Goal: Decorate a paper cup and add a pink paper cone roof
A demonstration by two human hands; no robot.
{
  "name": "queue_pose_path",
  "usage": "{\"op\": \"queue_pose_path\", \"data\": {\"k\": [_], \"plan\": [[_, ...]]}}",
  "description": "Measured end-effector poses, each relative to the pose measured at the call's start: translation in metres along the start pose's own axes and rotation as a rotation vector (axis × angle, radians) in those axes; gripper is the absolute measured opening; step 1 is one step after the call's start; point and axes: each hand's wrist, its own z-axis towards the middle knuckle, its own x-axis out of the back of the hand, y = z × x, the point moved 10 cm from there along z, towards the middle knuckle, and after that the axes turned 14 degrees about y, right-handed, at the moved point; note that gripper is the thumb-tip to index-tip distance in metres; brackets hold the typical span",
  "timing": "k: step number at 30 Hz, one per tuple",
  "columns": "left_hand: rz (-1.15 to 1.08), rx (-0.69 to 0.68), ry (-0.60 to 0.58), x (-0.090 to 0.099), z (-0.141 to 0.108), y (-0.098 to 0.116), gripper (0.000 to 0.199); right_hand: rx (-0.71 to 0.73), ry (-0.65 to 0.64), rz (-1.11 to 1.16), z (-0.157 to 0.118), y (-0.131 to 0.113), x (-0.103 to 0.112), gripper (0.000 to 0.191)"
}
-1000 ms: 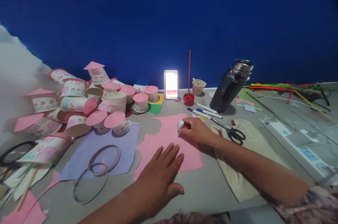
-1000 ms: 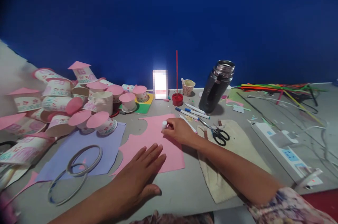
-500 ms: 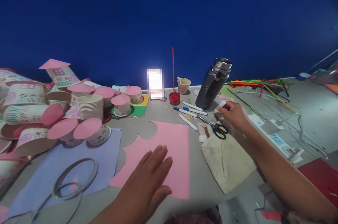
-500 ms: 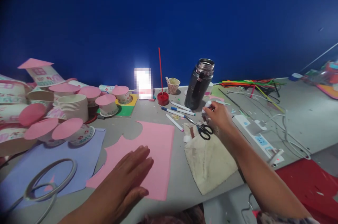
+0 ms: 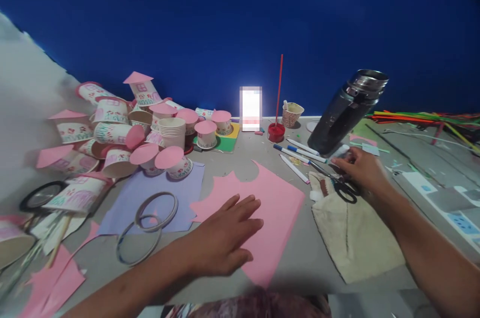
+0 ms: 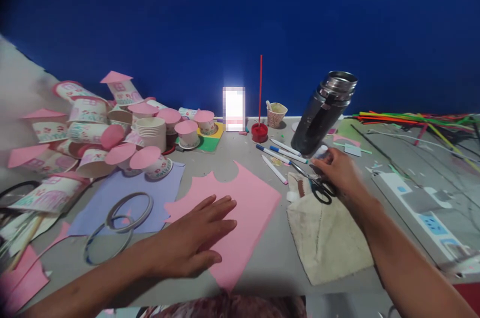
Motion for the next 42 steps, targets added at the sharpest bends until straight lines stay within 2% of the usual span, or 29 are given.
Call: {"op": "queue_pose_path", "data": {"k": [2,3,4,6,9,11,13,15,17,19,20,22,23,25,26,29,31,32,35,37,39,42], "plan": [[0.010,0.063,0.054,0.002,0.003,-0.003,0.051,0.017,0.003,-0.031,-0.006,0.000,0.016,0.048],[0.022,0.098,0.071,0.001,0.004,-0.006,0.055,0.036,0.010,-0.051,-0.009,-0.004,0.024,0.052],[0.034,0.125,0.078,-0.002,0.005,-0.008,0.061,0.082,0.027,-0.088,-0.014,-0.013,0.033,0.051],[0.057,0.137,0.063,-0.010,0.007,-0.013,0.076,0.178,-0.032,-0.078,-0.028,-0.042,0.036,0.043],[0.048,0.011,0.017,-0.014,0.008,-0.013,0.081,0.390,-0.175,0.045,-0.063,-0.109,0.020,0.036],[0.016,-0.103,-0.004,-0.008,0.006,-0.008,0.075,0.576,-0.235,0.086,-0.090,-0.159,0.006,0.029],[0.003,-0.155,0.000,0.001,0.004,-0.003,0.067,0.739,-0.307,0.140,-0.117,-0.201,-0.008,0.025],[0.007,-0.097,0.032,0.007,0.004,-0.004,0.062,0.847,-0.364,0.158,-0.137,-0.230,-0.020,0.021],[0.018,0.028,0.062,0.006,0.004,-0.008,0.072,0.895,-0.401,0.194,-0.152,-0.248,-0.029,0.019],[0.047,0.100,0.058,-0.003,0.002,-0.008,0.092,0.890,-0.415,0.257,-0.163,-0.257,-0.036,0.022],[0.072,0.105,0.066,-0.006,0.000,-0.007,0.094,0.874,-0.415,0.299,-0.168,-0.258,-0.040,0.025],[0.102,0.080,0.087,-0.006,-0.004,-0.002,0.083,0.829,-0.415,0.391,-0.176,-0.257,-0.049,0.030],[0.097,0.076,0.106,-0.001,-0.008,0.000,0.068,0.818,-0.406,0.440,-0.180,-0.256,-0.052,0.032],[0.060,0.141,0.231,0.023,-0.019,-0.007,0.032,0.817,-0.405,0.477,-0.186,-0.252,-0.060,0.031],[0.042,0.222,0.345,0.043,-0.029,-0.016,0.020,0.802,-0.418,0.482,-0.186,-0.250,-0.065,0.030],[0.096,0.548,0.740,0.104,-0.078,-0.056,0.011,0.754,-0.465,0.488,-0.184,-0.245,-0.071,0.024],[0.170,0.697,0.906,0.129,-0.113,-0.075,0.013,0.751,-0.488,0.489,-0.182,-0.246,-0.070,0.022],[0.185,0.760,0.949,0.135,-0.129,-0.084,0.015,0.756,-0.495,0.492,-0.182,-0.247,-0.069,0.021],[0.193,0.903,1.018,0.139,-0.166,-0.103,0.018,0.770,-0.508,0.514,-0.183,-0.249,-0.067,0.020],[0.177,0.936,1.022,0.136,-0.175,-0.109,0.019,0.784,-0.508,0.521,-0.185,-0.250,-0.067,0.019],[0.148,0.903,0.999,0.133,-0.168,-0.106,0.019,0.804,-0.500,0.521,-0.186,-0.249,-0.068,0.018],[0.104,0.748,0.915,0.125,-0.130,-0.086,0.019,0.848,-0.459,0.542,-0.188,-0.247,-0.065,0.017]]}}
